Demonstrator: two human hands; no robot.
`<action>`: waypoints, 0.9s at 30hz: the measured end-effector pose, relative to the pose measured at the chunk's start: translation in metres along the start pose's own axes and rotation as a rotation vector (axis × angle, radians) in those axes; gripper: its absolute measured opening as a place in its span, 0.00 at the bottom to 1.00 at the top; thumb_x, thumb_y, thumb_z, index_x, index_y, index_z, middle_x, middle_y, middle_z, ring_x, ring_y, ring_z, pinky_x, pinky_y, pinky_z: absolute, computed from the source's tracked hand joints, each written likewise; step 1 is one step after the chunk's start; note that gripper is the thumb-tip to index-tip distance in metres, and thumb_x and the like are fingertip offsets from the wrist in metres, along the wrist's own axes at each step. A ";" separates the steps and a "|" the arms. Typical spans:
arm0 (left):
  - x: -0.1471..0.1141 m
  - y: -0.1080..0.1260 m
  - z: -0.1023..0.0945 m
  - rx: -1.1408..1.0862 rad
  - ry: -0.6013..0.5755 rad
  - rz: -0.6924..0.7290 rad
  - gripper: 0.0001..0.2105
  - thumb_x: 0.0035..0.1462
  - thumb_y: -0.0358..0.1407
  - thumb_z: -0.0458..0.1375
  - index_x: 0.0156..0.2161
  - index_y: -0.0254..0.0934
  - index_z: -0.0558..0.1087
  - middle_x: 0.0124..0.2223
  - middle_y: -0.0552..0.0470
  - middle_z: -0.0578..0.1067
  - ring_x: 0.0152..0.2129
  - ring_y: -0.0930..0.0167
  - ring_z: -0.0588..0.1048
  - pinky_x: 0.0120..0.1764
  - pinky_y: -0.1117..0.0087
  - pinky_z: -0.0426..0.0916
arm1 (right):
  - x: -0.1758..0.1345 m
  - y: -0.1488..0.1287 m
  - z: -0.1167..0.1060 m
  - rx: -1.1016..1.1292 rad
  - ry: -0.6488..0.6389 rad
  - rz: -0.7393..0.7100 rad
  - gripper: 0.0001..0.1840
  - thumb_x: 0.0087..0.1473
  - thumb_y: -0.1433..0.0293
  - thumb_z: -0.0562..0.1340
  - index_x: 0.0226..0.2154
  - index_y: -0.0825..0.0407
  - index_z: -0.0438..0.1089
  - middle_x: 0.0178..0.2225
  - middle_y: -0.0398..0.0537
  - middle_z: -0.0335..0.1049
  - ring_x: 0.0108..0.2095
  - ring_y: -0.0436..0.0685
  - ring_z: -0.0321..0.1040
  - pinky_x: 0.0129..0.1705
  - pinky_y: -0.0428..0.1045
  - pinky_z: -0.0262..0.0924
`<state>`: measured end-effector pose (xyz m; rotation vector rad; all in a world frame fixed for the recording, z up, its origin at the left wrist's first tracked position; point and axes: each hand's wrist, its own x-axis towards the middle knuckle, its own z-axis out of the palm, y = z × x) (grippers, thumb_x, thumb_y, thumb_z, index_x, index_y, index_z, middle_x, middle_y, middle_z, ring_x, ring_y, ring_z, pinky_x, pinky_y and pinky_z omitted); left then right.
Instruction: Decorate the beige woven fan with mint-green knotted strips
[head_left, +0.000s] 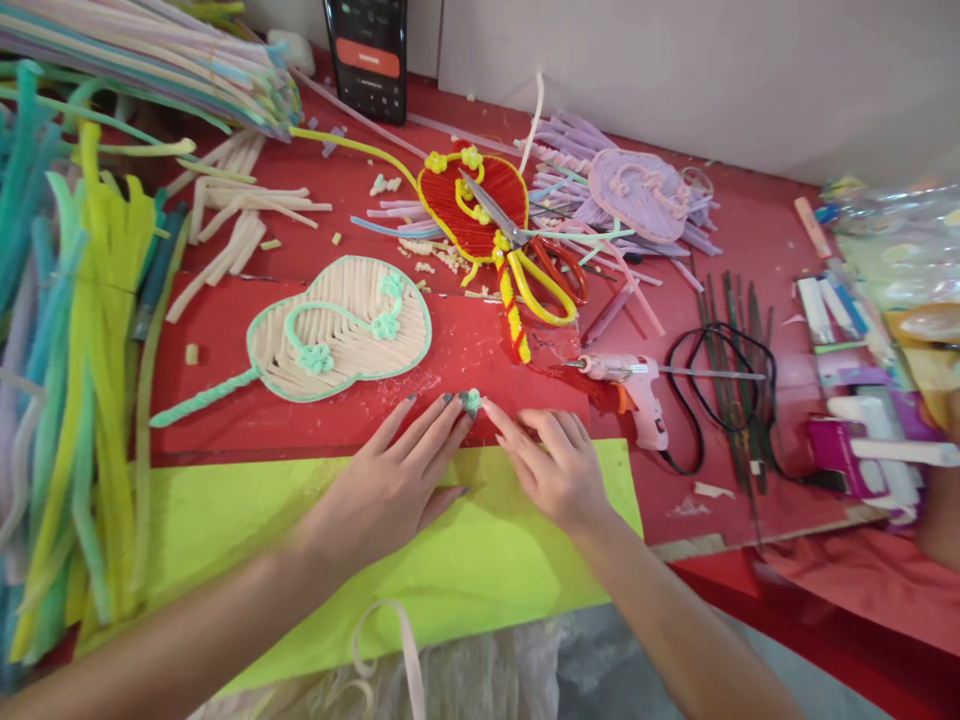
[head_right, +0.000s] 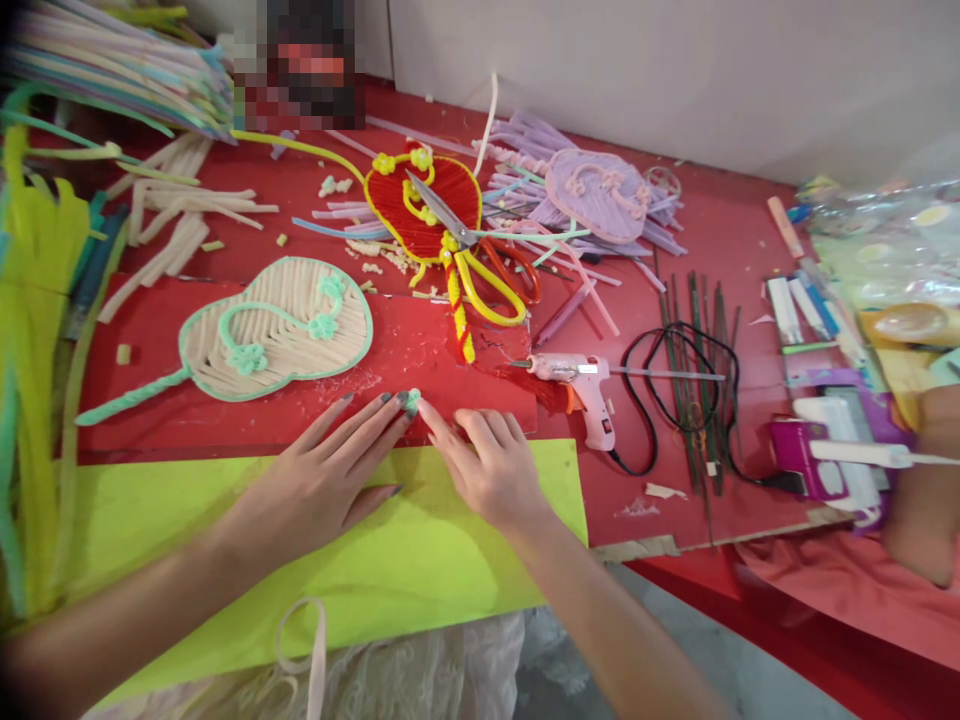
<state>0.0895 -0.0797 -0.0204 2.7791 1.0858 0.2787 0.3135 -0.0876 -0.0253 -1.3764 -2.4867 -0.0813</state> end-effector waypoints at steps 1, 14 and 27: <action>0.000 0.000 0.000 0.002 -0.003 0.000 0.26 0.64 0.41 0.45 0.62 0.27 0.56 0.64 0.41 0.57 0.61 0.60 0.56 0.62 0.56 0.51 | -0.001 0.000 0.000 0.019 0.024 -0.011 0.29 0.59 0.71 0.56 0.62 0.47 0.52 0.35 0.48 0.67 0.36 0.55 0.61 0.40 0.50 0.56; 0.000 0.000 -0.001 0.008 -0.009 0.000 0.26 0.64 0.41 0.45 0.62 0.27 0.57 0.64 0.41 0.57 0.61 0.61 0.57 0.62 0.55 0.51 | 0.004 -0.006 0.000 0.019 -0.102 -0.032 0.26 0.60 0.70 0.53 0.61 0.49 0.56 0.34 0.49 0.66 0.35 0.56 0.59 0.38 0.51 0.54; 0.000 0.000 0.000 0.021 -0.006 0.010 0.26 0.64 0.41 0.45 0.62 0.25 0.56 0.64 0.40 0.56 0.61 0.60 0.57 0.62 0.55 0.52 | 0.005 -0.005 0.001 -0.010 -0.083 -0.040 0.23 0.58 0.71 0.56 0.57 0.53 0.62 0.33 0.49 0.67 0.33 0.56 0.56 0.36 0.51 0.53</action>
